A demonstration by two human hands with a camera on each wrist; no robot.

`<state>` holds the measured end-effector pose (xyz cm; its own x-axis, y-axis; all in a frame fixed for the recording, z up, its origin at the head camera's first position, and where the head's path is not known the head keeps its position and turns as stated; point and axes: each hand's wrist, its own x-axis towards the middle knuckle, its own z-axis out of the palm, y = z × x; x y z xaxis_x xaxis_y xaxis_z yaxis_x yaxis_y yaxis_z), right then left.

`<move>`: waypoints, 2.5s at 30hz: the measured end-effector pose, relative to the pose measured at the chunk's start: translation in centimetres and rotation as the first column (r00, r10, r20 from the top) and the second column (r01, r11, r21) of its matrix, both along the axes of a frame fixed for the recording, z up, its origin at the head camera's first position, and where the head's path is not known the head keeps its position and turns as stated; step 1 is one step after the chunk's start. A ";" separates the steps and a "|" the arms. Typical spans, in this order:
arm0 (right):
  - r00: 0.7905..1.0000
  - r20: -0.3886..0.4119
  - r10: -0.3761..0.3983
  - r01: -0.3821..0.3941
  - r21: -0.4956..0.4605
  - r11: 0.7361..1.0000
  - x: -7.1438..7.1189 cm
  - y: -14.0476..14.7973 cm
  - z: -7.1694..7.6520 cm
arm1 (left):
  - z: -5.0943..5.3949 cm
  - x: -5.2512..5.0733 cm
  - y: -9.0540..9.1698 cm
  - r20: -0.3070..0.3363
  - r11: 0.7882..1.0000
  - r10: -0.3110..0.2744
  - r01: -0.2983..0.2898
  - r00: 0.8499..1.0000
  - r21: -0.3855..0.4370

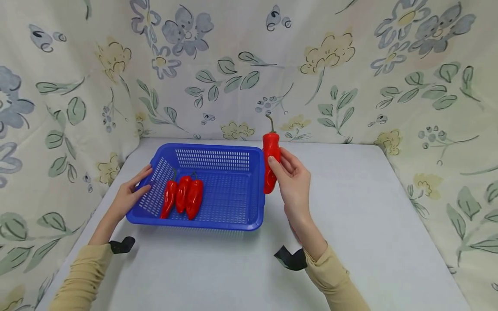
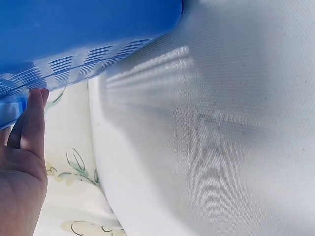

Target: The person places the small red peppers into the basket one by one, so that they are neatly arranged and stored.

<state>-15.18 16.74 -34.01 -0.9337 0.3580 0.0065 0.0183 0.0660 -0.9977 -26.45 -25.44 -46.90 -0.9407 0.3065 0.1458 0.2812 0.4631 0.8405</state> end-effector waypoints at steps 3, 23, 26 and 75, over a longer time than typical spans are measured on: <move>1.000 -0.013 0.014 -0.014 -0.022 1.000 -0.2 -0.7 0.1 | 0.1 0.0 0.0 -0.001 1.000 0.003 -0.003 1.000 -0.013; 0.991 -0.112 0.077 -0.094 -0.154 0.984 -1.6 -4.6 0.1 | 2.8 1.4 1.3 0.015 1.000 -0.002 0.001 1.000 0.006; 0.991 -0.100 0.091 -0.107 -0.176 0.978 -1.8 -5.4 -0.4 | 3.0 1.5 1.4 0.011 1.000 0.007 -0.006 1.000 -0.013; 0.933 0.338 0.121 -0.061 -0.182 0.981 -7.2 -13.8 -11.1 | -0.2 0.1 0.3 0.017 0.999 -0.003 0.002 1.000 0.047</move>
<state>-22.39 2.96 -45.14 -0.8957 0.2392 -0.3747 0.3660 -0.0819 -0.9270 -26.31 -25.09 -47.09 -0.9424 0.3018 0.1440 0.2676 0.4221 0.8662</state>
